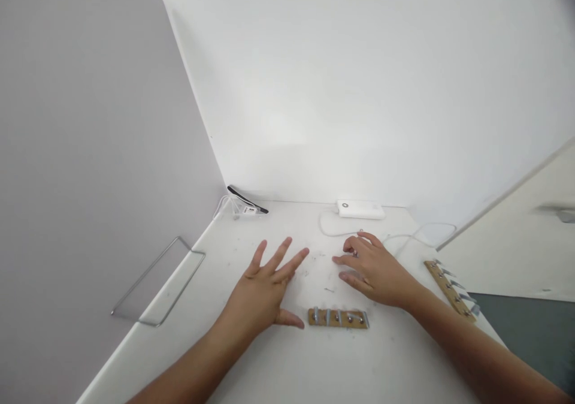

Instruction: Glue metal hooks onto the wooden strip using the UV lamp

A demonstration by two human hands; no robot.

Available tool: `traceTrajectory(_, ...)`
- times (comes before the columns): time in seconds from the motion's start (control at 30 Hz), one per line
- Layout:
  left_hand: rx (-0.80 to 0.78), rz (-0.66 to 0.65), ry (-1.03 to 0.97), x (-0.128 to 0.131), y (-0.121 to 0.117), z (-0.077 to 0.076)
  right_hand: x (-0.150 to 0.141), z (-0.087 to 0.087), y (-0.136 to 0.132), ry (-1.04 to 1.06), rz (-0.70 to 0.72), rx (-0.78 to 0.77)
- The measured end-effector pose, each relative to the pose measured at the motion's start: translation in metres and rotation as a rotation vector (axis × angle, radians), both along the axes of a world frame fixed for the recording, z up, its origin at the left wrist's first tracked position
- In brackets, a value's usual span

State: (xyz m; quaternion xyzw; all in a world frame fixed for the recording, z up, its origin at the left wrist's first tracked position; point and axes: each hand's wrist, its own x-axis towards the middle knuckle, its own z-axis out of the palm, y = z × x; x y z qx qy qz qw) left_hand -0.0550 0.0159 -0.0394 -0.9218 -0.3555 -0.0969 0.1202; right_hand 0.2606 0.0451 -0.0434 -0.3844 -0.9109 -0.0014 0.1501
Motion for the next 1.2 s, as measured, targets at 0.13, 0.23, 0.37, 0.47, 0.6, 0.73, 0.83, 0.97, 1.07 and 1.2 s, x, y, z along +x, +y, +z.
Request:
traceTrajectory(0.13,-0.08,-0.064,-0.018,-0.001,0.003,0.005,0.002,-0.001,0.002,0.02,0.028,-0.008)
traceTrajectory(0.23,-0.16,-0.061,-0.037,-0.003,0.006,0.007,0.003,-0.001,0.002,0.05,0.01,-0.011)
traceTrajectory(0.37,-0.253,-0.111,-0.097,-0.001,0.004,0.012,0.005,0.004,0.001,0.109,-0.008,0.057)
traceTrajectory(0.47,-0.294,-0.153,-0.144,0.002,0.003,0.014,0.009,0.017,-0.008,0.188,-0.064,0.096)
traceTrajectory(0.6,-0.376,-0.177,-0.185,0.006,0.002,0.012,0.015,0.034,-0.033,0.307,-0.226,0.025)
traceTrajectory(0.73,-0.428,-0.154,-0.227,0.011,0.001,0.006,0.024,0.026,-0.058,0.308,-0.323,0.024)
traceTrajectory(0.83,-0.477,-0.147,-0.252,0.013,0.002,0.0,0.032,0.008,-0.067,0.234,-0.287,0.001)
traceTrajectory(0.97,-0.509,-0.109,-0.278,0.015,0.003,-0.007,0.041,-0.002,-0.07,0.268,-0.179,-0.184)
traceTrajectory(1.07,-0.506,-0.082,-0.29,0.015,0.004,-0.009,0.042,0.001,-0.071,0.308,-0.124,-0.258)
traceTrajectory(1.2,-0.525,-0.061,-0.289,0.015,0.003,-0.006,0.04,0.01,-0.076,0.317,-0.08,-0.31)
